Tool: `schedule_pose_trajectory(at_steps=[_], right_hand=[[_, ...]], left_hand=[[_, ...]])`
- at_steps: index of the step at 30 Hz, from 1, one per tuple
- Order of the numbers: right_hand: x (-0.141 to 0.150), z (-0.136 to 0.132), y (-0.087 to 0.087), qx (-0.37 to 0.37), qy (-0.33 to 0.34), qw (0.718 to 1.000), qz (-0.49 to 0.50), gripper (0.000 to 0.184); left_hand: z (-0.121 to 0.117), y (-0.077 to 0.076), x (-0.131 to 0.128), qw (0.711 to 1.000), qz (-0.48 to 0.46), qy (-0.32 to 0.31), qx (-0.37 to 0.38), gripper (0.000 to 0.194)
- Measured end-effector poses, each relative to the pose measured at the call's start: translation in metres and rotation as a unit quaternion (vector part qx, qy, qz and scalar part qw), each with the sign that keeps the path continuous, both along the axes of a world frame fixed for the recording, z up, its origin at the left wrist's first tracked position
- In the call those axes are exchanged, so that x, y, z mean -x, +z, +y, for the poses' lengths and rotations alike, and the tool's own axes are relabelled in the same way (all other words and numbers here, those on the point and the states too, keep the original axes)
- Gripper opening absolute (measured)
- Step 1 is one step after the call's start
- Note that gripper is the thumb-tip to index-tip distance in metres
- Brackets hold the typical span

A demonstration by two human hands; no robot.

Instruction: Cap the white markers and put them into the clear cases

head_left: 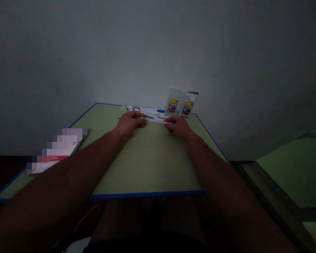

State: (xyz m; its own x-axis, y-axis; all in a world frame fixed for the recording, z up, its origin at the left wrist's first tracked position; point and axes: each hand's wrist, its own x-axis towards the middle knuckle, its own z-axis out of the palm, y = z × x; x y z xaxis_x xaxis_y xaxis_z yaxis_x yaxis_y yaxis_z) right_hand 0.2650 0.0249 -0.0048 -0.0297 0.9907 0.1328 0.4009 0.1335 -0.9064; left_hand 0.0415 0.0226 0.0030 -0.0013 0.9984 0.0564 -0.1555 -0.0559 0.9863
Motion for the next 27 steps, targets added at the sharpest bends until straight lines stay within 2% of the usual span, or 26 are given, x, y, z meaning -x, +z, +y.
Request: schedule_pose_trajectory(at_steps=[7,15,22,27], right_hand=[[0.001,0.0,0.001,0.034,0.003,0.999,-0.023,0.018],[-0.001,0.002,-0.002,0.026,0.01,0.999,-0.025,0.019],[0.0,-0.001,0.002,-0.008,-0.017,1.0,-0.013,0.015],[0.003,0.001,0.005,-0.014,-0.025,0.995,0.093,0.016]], left_hand=[[0.0,-0.004,-0.003,0.996,-0.028,-0.06,-0.06,0.031],[0.0,-0.005,-0.003,0.995,-0.006,-0.06,-0.074,0.028],[0.006,-0.01,0.002,0.994,0.091,-0.015,-0.055,0.021],[0.011,-0.017,0.008,0.977,0.201,0.009,-0.066,0.017]])
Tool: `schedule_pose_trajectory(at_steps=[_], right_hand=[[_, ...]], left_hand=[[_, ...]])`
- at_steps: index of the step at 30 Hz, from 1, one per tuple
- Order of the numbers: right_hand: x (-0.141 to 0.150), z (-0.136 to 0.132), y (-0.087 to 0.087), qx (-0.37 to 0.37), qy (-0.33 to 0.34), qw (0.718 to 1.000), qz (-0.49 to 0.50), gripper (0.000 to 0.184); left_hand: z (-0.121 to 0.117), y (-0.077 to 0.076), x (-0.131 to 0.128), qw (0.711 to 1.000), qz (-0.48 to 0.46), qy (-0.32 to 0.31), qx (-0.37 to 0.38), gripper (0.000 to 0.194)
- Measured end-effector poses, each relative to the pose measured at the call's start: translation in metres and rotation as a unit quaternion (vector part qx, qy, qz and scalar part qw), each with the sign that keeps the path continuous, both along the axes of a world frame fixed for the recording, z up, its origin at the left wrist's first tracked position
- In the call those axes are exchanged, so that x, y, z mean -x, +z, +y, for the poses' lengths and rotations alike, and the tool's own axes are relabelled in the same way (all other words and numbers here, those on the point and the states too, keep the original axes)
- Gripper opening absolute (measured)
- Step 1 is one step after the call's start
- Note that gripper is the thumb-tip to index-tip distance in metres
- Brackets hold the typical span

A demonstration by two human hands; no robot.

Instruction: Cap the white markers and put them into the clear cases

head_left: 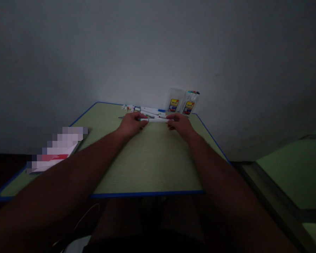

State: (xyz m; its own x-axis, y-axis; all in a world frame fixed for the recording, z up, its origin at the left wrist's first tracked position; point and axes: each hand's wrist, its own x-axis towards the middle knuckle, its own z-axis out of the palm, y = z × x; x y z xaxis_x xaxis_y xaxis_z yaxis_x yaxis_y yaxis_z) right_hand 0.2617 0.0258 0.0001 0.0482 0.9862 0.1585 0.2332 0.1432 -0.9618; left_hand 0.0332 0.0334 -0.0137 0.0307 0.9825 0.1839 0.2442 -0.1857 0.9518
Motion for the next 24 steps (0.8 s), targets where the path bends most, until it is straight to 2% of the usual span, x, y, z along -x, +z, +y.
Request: schedule_pose_trajectory(at_steps=[5,12,15,19,24], right_hand=[[-0.0003,0.001,0.0031,0.023,0.004,0.992,0.12,0.015],[-0.0035,0.003,-0.0005,0.013,-0.022,0.997,0.074,0.015],[-0.0025,0.0018,0.0007,0.032,-0.013,0.994,0.108,0.012],[-0.0022,0.0,0.0042,0.052,0.014,0.984,0.17,0.006],[-0.0052,0.0015,0.0044,0.051,0.047,0.973,0.222,0.006]], left_hand=[[-0.0005,0.001,0.0032,0.999,0.035,0.006,0.0,0.019],[-0.0063,0.0045,0.0021,0.998,0.063,-0.011,0.004,0.02],[-0.0063,0.003,0.002,0.998,0.051,-0.022,0.009,0.018],[-0.0078,0.0045,0.0019,0.999,0.038,-0.004,0.025,0.017],[-0.0067,0.0044,0.0036,1.0,0.01,-0.001,0.028,0.021]])
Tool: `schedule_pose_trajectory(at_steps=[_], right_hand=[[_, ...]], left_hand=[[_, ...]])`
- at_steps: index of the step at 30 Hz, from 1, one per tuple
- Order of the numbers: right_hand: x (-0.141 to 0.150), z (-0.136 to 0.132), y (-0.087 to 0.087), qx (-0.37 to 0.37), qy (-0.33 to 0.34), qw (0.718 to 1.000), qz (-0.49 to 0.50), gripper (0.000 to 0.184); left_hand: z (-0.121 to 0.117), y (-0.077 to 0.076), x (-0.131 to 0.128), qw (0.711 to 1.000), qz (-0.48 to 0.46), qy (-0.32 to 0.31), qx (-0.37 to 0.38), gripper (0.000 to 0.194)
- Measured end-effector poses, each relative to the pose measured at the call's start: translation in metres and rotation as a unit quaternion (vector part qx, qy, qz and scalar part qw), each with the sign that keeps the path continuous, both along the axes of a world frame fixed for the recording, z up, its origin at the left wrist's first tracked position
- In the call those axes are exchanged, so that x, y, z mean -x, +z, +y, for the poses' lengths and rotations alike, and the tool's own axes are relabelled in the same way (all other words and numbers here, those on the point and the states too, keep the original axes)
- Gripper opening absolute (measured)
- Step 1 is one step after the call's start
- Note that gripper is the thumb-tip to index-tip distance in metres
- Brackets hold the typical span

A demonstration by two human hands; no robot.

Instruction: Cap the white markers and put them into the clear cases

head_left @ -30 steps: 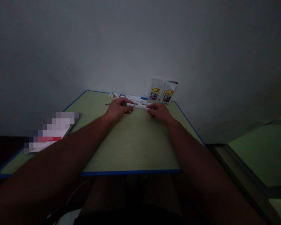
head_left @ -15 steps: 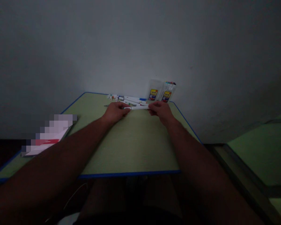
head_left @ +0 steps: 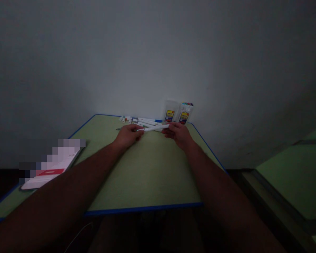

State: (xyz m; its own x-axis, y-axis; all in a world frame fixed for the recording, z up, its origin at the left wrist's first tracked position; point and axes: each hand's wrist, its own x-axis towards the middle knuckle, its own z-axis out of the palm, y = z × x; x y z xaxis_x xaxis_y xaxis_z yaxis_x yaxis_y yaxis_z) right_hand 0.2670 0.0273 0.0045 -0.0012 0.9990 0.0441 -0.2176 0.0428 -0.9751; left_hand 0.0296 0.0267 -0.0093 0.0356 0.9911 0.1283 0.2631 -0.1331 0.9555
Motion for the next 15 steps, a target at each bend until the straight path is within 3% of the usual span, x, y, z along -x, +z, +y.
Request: schedule_pose_trajectory(at_steps=[4,15], right_hand=[[-0.0037,0.002,-0.0018,-0.009,-0.017,0.999,-0.045,0.009],[-0.0037,0.0027,-0.002,0.005,-0.061,0.993,-0.1,0.01]], left_hand=[[0.0046,-0.0031,0.0029,0.999,-0.043,-0.002,-0.017,0.023],[0.0031,0.0015,0.0043,0.999,-0.03,0.009,-0.031,0.014]])
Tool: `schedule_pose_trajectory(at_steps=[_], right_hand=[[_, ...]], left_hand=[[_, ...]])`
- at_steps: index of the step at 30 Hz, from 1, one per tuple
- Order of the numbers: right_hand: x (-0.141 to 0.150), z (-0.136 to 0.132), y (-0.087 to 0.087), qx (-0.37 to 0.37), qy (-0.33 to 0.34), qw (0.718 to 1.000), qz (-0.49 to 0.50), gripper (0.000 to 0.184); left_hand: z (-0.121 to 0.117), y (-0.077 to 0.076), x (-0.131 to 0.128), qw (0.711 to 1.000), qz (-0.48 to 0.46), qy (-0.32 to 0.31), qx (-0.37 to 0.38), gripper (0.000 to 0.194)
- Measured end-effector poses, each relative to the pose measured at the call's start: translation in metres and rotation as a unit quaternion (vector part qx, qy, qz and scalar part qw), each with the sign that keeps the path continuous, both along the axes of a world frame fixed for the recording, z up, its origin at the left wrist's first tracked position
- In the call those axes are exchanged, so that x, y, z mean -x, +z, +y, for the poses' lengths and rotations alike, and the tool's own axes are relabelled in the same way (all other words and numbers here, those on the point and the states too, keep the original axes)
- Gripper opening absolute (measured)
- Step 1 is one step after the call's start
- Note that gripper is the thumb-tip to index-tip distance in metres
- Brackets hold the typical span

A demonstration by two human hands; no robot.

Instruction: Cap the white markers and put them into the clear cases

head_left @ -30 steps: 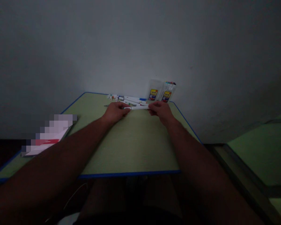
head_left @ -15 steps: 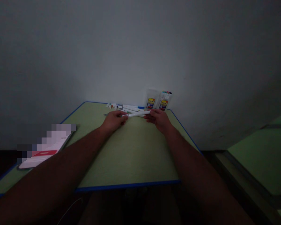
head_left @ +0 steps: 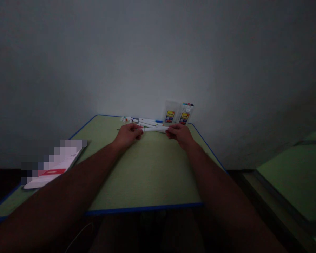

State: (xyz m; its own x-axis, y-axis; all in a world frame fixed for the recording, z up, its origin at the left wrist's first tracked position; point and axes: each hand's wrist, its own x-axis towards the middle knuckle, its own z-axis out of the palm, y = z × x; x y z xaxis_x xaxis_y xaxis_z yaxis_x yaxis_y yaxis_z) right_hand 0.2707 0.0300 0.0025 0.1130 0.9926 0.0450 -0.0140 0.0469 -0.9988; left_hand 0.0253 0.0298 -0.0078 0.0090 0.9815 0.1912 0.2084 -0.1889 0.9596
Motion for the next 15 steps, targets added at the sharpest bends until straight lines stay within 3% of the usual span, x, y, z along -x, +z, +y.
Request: schedule_pose_trajectory(at_steps=[9,15], right_hand=[[-0.0016,-0.0035,0.002,-0.002,0.005,1.0,-0.02,0.012],[-0.0038,-0.0012,-0.0022,-0.006,0.005,1.0,-0.022,0.012]], left_hand=[[-0.0018,0.0025,0.0044,1.0,0.007,-0.011,-0.008,0.009],[0.0017,-0.004,0.0044,1.0,-0.003,-0.021,-0.008,0.013]])
